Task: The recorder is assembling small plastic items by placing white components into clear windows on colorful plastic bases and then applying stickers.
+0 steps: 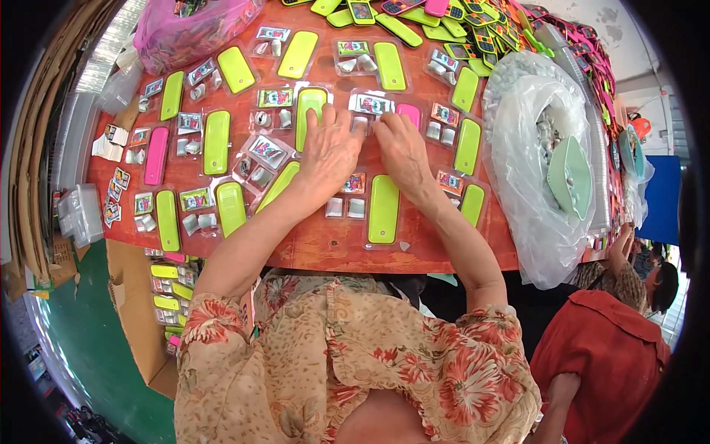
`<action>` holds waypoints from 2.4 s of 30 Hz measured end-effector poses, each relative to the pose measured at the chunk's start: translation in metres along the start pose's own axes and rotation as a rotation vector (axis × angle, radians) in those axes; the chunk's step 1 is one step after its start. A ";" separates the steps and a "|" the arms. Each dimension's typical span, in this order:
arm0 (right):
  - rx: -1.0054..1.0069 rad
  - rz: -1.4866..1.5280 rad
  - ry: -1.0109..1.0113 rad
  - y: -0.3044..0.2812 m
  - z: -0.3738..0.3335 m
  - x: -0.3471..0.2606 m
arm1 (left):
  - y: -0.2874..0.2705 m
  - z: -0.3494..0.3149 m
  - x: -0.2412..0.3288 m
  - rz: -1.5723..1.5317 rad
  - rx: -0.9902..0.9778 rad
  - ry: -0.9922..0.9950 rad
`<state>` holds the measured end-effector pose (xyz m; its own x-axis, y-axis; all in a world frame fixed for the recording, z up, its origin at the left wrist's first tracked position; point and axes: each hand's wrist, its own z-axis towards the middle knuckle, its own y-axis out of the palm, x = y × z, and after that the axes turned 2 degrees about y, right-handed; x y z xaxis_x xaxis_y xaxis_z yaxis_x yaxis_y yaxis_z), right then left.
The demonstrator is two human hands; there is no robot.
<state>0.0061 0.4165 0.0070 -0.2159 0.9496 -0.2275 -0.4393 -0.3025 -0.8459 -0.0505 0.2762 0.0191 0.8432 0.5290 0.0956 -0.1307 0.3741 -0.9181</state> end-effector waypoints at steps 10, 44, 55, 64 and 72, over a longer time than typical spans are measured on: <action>-0.271 0.635 0.376 -0.022 0.021 0.014 | 0.007 0.008 -0.004 -0.104 0.007 -0.050; -0.368 0.203 -0.001 0.031 0.123 0.060 | -0.003 0.031 -0.071 -0.088 0.127 -0.300; -0.423 0.316 0.145 0.040 0.135 0.076 | -0.001 0.029 -0.086 -0.197 0.123 -0.349; -0.200 0.278 0.268 0.009 0.111 0.076 | 0.027 0.062 -0.070 -0.112 0.129 -0.215; -0.445 0.077 0.173 0.019 0.123 0.084 | 0.032 0.083 -0.063 -0.035 0.002 -0.183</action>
<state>-0.1277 0.4806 0.0307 -0.0681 0.9369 -0.3429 -0.0035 -0.3439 -0.9390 -0.1516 0.3182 0.0152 0.7382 0.6455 0.1959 -0.1041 0.3960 -0.9123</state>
